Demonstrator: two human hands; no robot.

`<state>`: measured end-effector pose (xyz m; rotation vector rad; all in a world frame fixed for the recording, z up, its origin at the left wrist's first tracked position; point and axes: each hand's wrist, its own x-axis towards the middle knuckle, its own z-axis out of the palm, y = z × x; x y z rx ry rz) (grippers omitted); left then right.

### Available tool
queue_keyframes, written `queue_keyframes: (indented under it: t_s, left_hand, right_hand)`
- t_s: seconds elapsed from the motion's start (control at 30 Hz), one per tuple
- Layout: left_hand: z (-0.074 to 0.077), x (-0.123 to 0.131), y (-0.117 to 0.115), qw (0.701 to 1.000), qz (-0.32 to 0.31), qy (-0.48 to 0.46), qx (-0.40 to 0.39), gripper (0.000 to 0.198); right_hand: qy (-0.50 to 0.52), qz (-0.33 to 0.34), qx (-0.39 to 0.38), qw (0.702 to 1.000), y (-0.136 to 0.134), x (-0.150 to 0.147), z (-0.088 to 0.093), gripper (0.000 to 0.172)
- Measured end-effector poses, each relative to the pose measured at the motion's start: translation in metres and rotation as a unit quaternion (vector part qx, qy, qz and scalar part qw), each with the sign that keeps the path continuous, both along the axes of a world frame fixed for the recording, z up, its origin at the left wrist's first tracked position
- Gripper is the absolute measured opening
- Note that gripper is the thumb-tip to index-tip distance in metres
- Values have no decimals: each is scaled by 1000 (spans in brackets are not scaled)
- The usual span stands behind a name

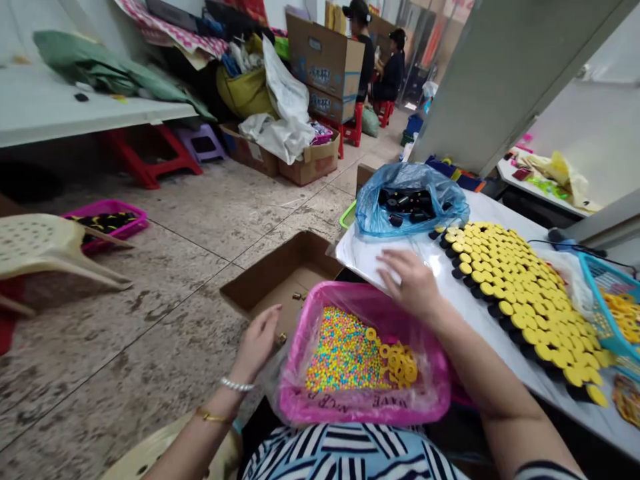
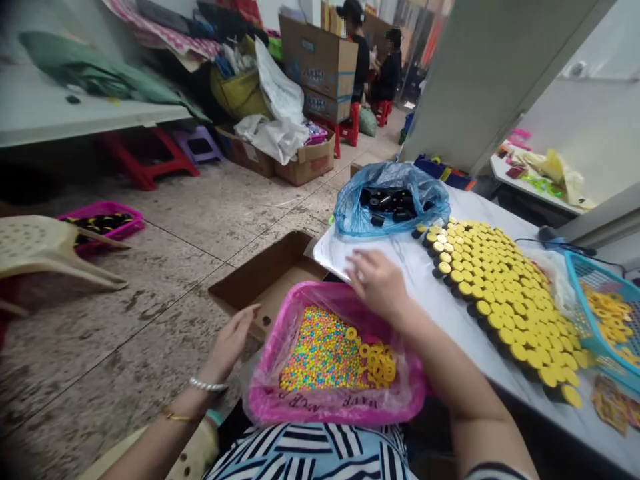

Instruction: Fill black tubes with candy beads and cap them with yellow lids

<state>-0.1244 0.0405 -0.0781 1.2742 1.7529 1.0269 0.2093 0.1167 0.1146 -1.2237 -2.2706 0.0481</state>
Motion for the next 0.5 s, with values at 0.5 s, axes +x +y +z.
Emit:
queue_keyframes:
  t_s: [0.5]
  left_hand:
    - [94, 16, 123, 984, -87, -66, 141, 52]
  right_hand:
    - [35, -452, 58, 890, 225, 149, 86, 68]
